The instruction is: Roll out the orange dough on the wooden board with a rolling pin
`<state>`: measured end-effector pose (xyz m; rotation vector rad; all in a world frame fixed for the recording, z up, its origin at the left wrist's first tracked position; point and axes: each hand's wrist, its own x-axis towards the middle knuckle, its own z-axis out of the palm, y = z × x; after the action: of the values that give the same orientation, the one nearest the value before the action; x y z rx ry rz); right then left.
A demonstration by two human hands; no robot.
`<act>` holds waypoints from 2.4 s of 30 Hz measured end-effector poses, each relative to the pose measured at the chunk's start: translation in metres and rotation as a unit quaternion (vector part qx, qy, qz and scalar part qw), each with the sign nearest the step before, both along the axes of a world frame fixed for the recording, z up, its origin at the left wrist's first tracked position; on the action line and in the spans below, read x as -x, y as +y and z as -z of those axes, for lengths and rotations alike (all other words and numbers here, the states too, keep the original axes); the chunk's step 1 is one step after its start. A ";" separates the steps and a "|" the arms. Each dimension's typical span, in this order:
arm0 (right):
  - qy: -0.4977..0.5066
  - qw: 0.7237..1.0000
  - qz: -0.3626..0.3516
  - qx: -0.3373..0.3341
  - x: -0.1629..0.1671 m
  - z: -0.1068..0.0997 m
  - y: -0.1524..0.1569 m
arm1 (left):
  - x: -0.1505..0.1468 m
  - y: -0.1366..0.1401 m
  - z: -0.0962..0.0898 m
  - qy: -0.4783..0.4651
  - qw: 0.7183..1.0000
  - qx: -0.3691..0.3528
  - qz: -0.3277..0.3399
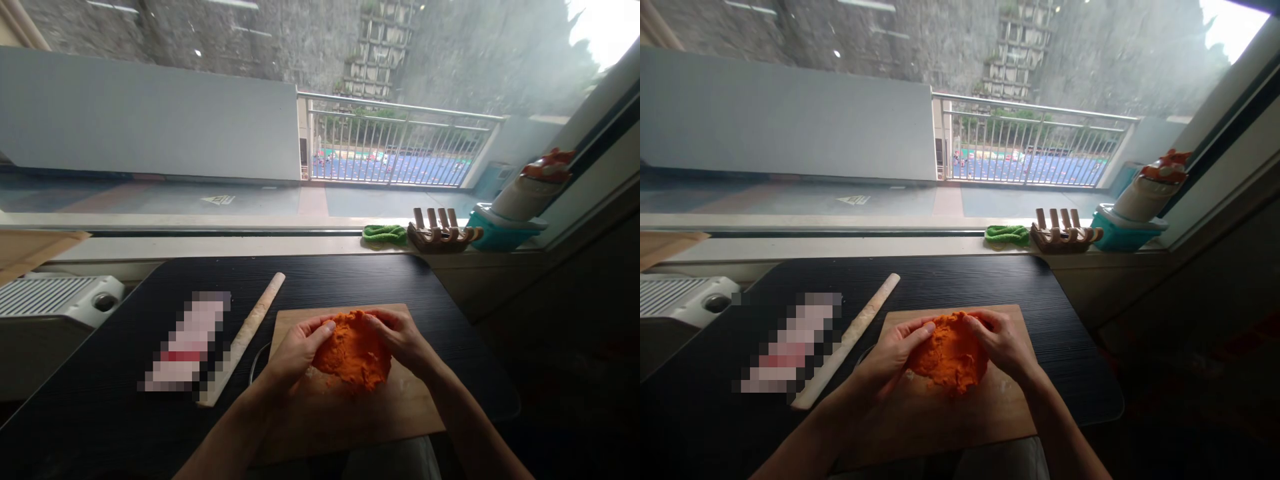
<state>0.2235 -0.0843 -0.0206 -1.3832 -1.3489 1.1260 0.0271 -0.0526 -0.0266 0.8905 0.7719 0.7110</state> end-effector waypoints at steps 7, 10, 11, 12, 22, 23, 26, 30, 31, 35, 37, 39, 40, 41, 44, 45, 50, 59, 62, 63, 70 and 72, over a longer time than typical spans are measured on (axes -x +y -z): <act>0.118 0.988 -0.008 0.095 -0.001 0.007 -0.003 | 0.010 -0.003 -0.008 0.045 0.996 -0.067 0.035; 0.073 0.992 -0.018 0.103 -0.002 0.006 -0.004 | 0.009 -0.002 -0.008 0.088 0.993 -0.074 0.026; 0.056 0.993 -0.017 0.099 -0.001 0.006 -0.004 | 0.007 -0.001 -0.006 0.103 0.991 -0.082 0.031; 0.036 0.995 -0.014 0.089 0.001 0.005 -0.003 | 0.005 -0.001 -0.004 0.116 0.988 -0.092 0.040; -0.022 0.999 -0.022 0.022 0.001 0.006 -0.008 | 0.001 -0.002 0.004 0.097 0.991 -0.062 -0.074; -0.010 0.999 -0.032 0.038 0.000 0.005 -0.012 | 0.001 -0.003 0.005 0.098 0.989 -0.061 -0.088; 0.041 0.996 -0.057 0.054 0.000 0.004 -0.017 | 0.003 -0.004 0.004 0.078 0.992 -0.043 -0.090; 0.066 0.997 -0.020 0.032 0.000 0.009 -0.011 | 0.009 -0.008 -0.006 0.010 1.000 0.001 -0.011; 0.058 0.998 -0.013 0.028 0.000 0.010 -0.008 | 0.010 -0.008 -0.009 0.005 1.000 0.004 0.019; 0.009 1.000 -0.023 0.011 -0.002 0.008 -0.002 | 0.012 -0.010 -0.013 0.022 0.996 -0.005 0.090; 0.011 0.998 -0.058 0.022 -0.003 0.006 -0.003 | 0.008 -0.010 -0.007 0.031 0.999 -0.001 0.041; 0.027 0.998 -0.048 0.040 -0.004 0.004 -0.007 | 0.003 -0.010 0.000 0.036 0.998 0.017 -0.041; 0.034 0.998 -0.027 0.045 -0.002 0.004 -0.009 | 0.000 -0.010 0.004 0.034 0.996 0.029 -0.077; 0.039 0.998 -0.008 0.047 0.000 0.005 -0.011 | -0.003 -0.011 0.006 0.030 0.993 0.040 -0.106; 0.041 0.999 -0.007 0.028 0.010 0.009 -0.014 | -0.010 -0.014 0.009 0.009 0.988 0.071 -0.135; 0.045 0.999 -0.012 0.019 0.013 0.010 -0.013 | -0.011 -0.016 0.008 -0.002 0.988 0.079 -0.131; 0.066 0.997 -0.025 0.022 0.014 0.011 -0.008 | -0.005 -0.021 0.000 -0.033 0.994 0.094 -0.049; 0.019 0.993 -0.109 0.037 0.006 0.002 -0.004 | 0.001 -0.012 -0.006 0.048 0.996 -0.046 -0.062; 0.023 0.986 -0.157 0.055 0.004 -0.004 -0.008 | -0.003 -0.011 0.003 0.034 0.996 -0.006 -0.087; 0.025 0.985 -0.160 0.063 0.003 -0.006 -0.009 | -0.004 -0.011 0.005 0.019 0.994 0.016 -0.103; 0.067 0.989 -0.115 0.060 0.009 0.005 -0.015 | -0.004 -0.014 0.001 -0.028 0.988 0.074 -0.129; 0.069 0.992 -0.092 0.051 0.009 0.008 -0.013 | -0.001 -0.017 -0.005 -0.036 0.992 0.078 -0.092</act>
<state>0.2142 -0.0971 -0.0289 -1.2464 -1.3549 1.4033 0.0279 -0.0694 -0.0216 0.6540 0.8408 0.8288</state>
